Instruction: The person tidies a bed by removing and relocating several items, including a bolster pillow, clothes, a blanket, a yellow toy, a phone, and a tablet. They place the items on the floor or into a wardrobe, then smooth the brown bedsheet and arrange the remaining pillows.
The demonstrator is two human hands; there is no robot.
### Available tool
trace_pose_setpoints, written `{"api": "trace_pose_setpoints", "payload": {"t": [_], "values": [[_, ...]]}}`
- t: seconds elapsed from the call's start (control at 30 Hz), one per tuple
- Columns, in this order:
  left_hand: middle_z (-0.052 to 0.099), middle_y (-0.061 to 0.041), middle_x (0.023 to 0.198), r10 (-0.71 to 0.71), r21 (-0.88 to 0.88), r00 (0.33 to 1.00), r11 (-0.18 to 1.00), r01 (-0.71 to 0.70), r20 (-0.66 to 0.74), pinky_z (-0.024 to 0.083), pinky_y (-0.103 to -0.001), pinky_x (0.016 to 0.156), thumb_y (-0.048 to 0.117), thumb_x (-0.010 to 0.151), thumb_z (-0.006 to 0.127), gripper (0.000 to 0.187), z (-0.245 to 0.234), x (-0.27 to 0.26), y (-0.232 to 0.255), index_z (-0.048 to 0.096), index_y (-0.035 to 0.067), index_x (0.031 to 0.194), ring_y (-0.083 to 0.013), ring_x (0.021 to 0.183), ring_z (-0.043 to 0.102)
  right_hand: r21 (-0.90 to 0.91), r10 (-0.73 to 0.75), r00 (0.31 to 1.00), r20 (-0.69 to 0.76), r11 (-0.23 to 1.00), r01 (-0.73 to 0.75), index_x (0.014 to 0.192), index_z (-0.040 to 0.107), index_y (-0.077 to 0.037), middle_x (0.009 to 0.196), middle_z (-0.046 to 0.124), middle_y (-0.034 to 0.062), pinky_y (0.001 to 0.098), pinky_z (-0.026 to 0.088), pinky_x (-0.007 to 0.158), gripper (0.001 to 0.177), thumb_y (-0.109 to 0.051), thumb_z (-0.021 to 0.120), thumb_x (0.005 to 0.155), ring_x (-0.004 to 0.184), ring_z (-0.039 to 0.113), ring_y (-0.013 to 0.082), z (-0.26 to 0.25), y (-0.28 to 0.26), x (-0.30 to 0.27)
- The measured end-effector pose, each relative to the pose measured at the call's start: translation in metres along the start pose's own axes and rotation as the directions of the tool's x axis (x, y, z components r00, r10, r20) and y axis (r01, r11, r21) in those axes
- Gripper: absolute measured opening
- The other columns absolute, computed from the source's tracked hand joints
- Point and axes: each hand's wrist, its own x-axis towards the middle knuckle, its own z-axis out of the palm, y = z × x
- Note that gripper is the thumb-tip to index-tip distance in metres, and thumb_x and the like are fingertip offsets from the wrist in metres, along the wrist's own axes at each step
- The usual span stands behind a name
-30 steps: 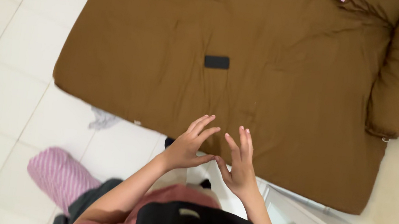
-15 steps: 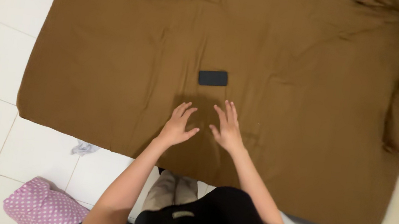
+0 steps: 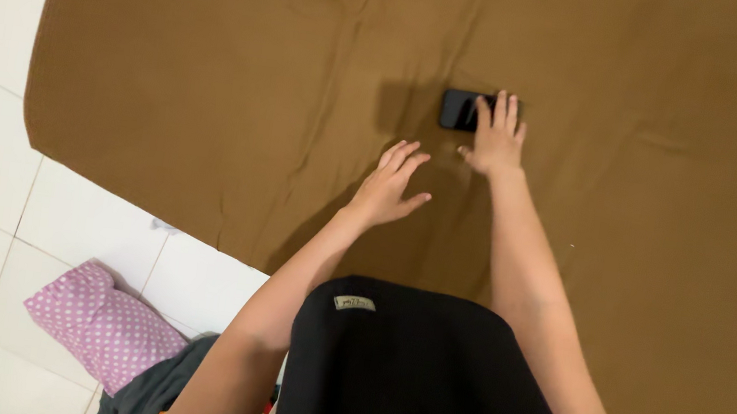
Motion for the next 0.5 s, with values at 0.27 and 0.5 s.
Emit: {"api": "trace_pose_setpoints", "payload": {"t": [0.27, 0.5], "values": [[0.040, -0.016, 0.156, -0.045, 0.055, 0.999, 0.998, 0.044, 0.024, 0.038, -0.049, 0.118, 0.029, 0.085, 0.082, 0.066, -0.006, -0.038, -0.021, 0.052, 0.011, 0.141, -0.0398, 0.148, 0.033, 0.023, 0.084, 0.995, -0.047, 0.996, -0.083, 0.166, 0.015, -0.016, 0.169, 0.017, 0.0133, 0.0689, 0.016, 0.121, 0.119, -0.033, 0.087, 0.073, 0.156, 0.013, 0.0327, 0.042, 0.011, -0.006], [0.041, -0.016, 0.156, -0.130, 0.023, 0.979, 0.991, 0.128, 0.154, 0.037, -0.047, 0.117, 0.030, 0.087, 0.081, 0.063, 0.002, -0.066, -0.002, 0.053, 0.010, 0.141, -0.0394, 0.149, 0.033, 0.195, 0.264, 0.958, 0.109, 0.940, -0.281, 0.155, 0.021, -0.008, 0.153, 0.039, 0.0211, 0.0588, 0.036, 0.113, 0.122, -0.038, 0.094, 0.062, 0.141, 0.039, 0.0395, 0.111, -0.023, -0.102]]}}
